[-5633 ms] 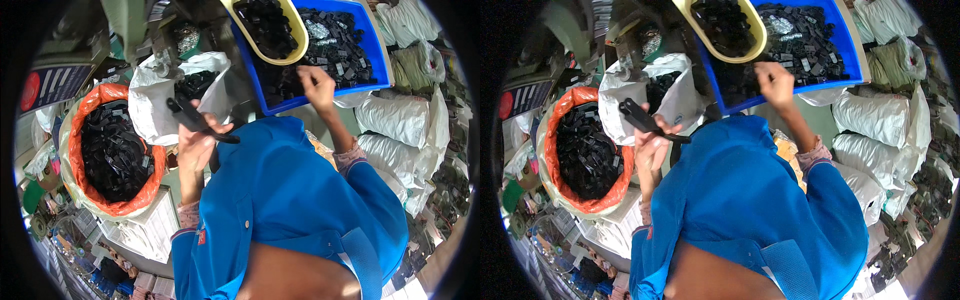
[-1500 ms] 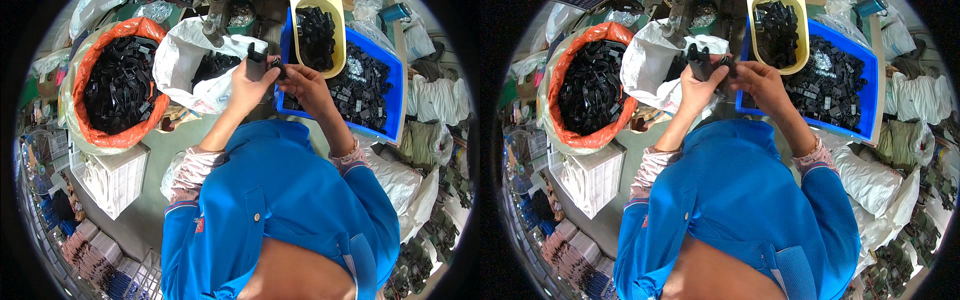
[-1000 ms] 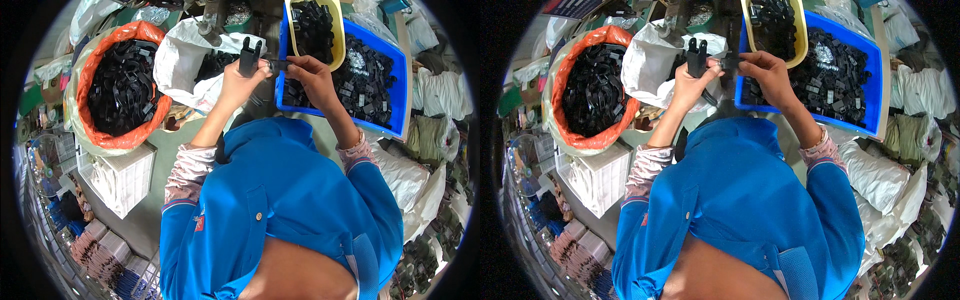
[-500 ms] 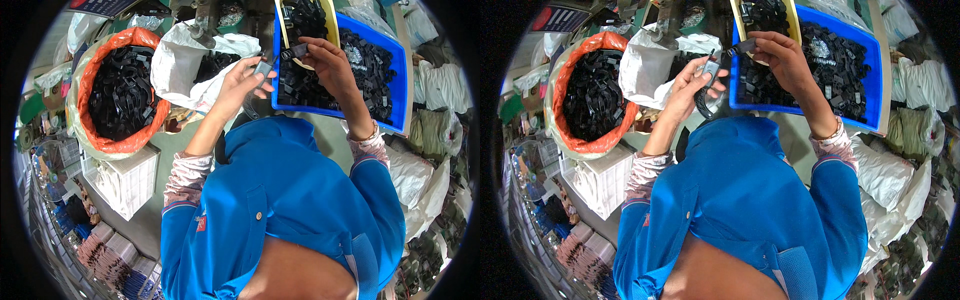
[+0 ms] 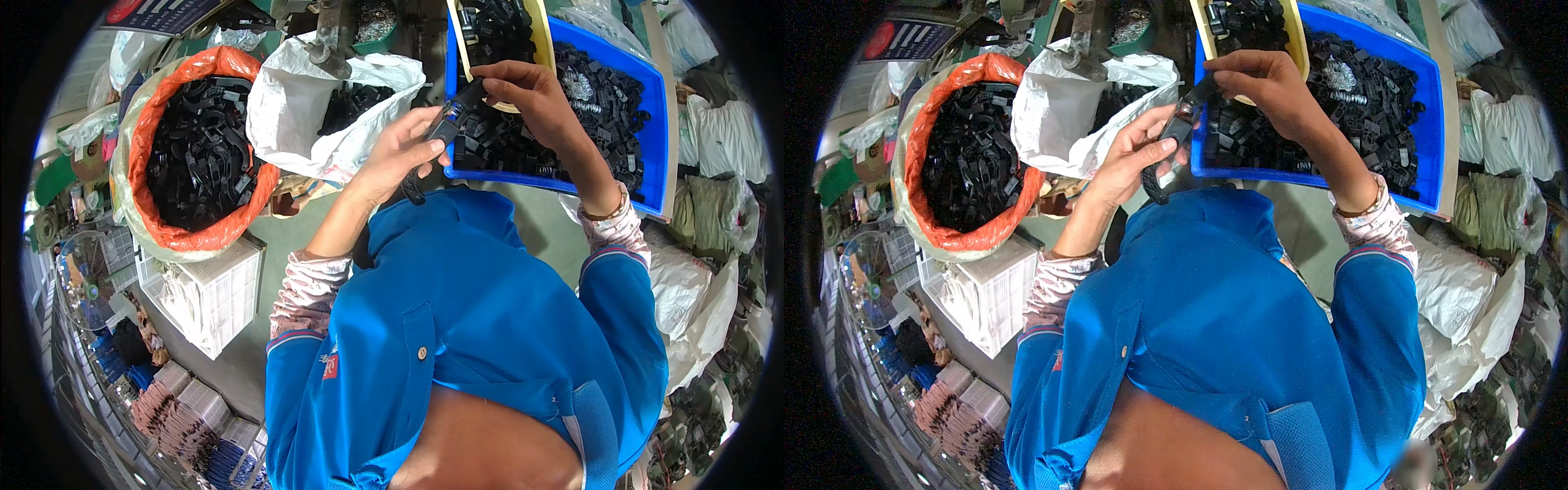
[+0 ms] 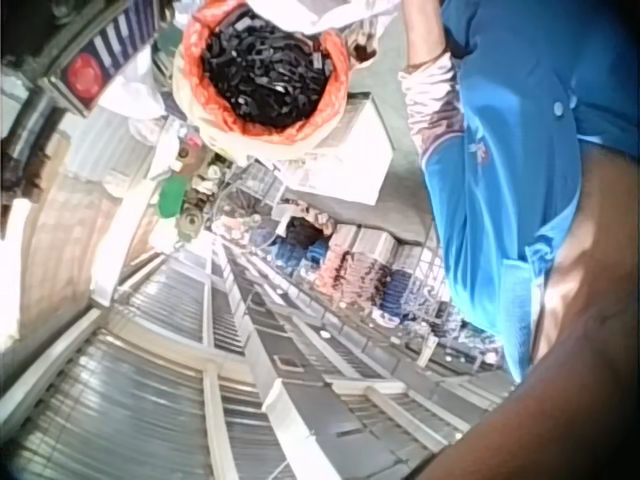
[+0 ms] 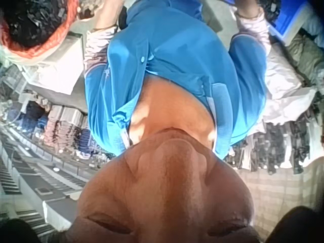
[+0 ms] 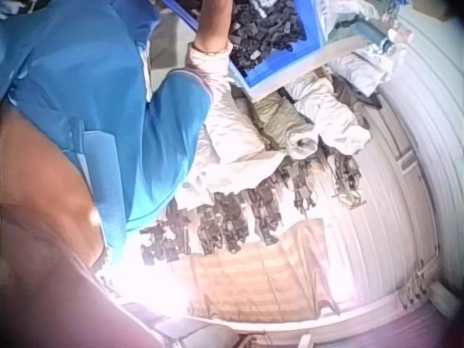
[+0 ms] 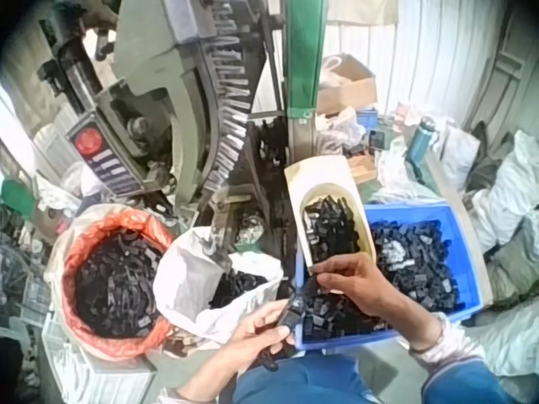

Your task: The person repeatedly picks small black plastic parts from a blue bin, attaches a spring to each part by hand, and places the assembled units into a white bag. The cycle continues with consistent hand movements and no visible tool use.

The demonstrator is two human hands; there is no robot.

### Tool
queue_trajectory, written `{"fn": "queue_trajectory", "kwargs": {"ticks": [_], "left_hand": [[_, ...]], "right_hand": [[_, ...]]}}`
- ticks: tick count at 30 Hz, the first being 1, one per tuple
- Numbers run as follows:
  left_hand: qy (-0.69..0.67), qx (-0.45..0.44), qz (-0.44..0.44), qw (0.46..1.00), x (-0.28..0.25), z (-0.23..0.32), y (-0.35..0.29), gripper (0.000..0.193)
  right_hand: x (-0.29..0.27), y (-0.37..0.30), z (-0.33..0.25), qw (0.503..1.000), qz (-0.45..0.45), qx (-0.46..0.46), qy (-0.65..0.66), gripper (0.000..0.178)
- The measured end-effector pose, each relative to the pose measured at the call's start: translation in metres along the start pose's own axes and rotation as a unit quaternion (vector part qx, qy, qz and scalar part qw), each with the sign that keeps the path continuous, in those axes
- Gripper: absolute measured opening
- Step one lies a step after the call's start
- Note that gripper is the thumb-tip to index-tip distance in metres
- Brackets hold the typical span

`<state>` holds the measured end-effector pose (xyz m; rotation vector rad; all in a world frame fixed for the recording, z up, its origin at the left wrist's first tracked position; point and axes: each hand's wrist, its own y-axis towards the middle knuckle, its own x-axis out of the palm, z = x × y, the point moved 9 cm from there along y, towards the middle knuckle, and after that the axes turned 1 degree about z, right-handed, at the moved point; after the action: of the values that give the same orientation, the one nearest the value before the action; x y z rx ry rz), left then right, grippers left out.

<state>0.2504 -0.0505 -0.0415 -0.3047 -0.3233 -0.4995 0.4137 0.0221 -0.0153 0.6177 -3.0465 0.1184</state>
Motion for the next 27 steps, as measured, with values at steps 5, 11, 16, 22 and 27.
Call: {"fn": "queue_trajectory", "kwargs": {"ticks": [5, 11, 16, 22, 27], "left_hand": [[-0.092, -0.027, -0.018, 0.995, 0.006, -0.002, 0.000, 0.048], [-0.071, -0.028, 0.003, 0.997, 0.001, -0.008, 0.005, 0.046], [-0.032, -0.027, 0.011, 0.999, -0.003, -0.006, 0.010, 0.042], [0.083, 0.025, 0.065, 0.994, -0.004, 0.009, 0.019, 0.035], [0.413, 0.082, 0.157, 0.894, -0.018, 0.032, 0.012, 0.034]], "right_hand": [[0.003, 0.002, -0.002, 1.000, -0.022, -0.006, -0.007, 0.029], [0.008, 0.006, 0.004, 0.998, -0.052, -0.007, -0.016, 0.030], [0.011, 0.001, 0.001, 1.000, -0.005, -0.018, 0.000, 0.028], [0.025, -0.014, 0.023, 0.999, 0.035, -0.022, 0.026, 0.017], [0.036, -0.027, 0.030, 0.997, 0.069, -0.035, 0.013, 0.025]]}}
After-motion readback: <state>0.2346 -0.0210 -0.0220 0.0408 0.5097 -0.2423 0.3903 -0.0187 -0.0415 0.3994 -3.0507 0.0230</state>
